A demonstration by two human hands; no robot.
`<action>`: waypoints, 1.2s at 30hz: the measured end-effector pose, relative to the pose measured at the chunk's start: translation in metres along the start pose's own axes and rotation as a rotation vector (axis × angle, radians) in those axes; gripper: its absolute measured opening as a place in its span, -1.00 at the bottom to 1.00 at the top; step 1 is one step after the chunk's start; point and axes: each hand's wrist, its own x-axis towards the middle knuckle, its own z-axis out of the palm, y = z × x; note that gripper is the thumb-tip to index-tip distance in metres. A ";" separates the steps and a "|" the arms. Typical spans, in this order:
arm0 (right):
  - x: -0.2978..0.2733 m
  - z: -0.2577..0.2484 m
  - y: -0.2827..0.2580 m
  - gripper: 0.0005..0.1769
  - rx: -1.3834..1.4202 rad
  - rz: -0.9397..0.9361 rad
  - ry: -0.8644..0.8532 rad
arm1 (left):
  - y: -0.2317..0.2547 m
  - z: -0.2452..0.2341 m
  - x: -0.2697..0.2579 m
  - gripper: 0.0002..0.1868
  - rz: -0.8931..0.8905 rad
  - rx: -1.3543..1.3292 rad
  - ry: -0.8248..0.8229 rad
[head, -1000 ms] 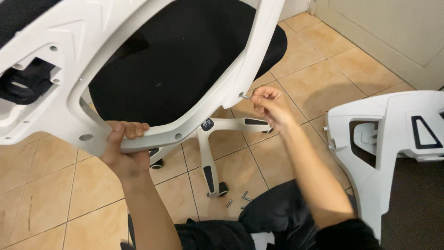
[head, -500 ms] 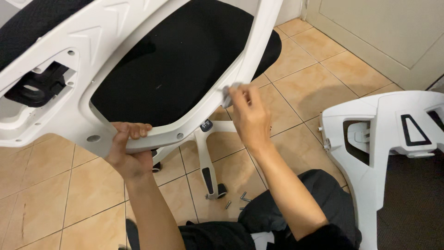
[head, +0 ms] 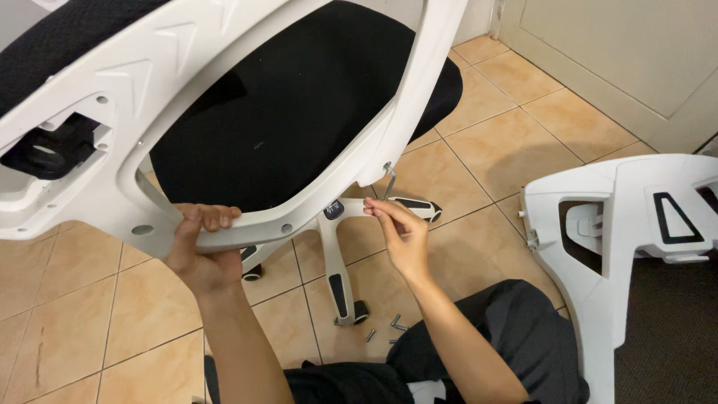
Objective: The person assembles an office chair by attaching the white backrest frame to the black seat using an Allen key and screws. They then flip the chair and secure the seat to the base with additional screws.
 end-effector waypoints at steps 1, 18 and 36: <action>0.002 -0.005 0.004 -0.78 0.055 0.047 -0.016 | -0.002 -0.002 0.000 -0.92 0.008 -0.001 -0.001; 0.084 -0.021 -0.061 -0.80 -0.117 0.031 0.255 | -0.029 0.010 0.007 -0.90 0.182 -0.030 0.105; 0.013 0.003 -0.027 -0.75 -0.331 -0.129 -0.006 | -0.033 0.018 0.004 -0.85 0.266 0.028 0.118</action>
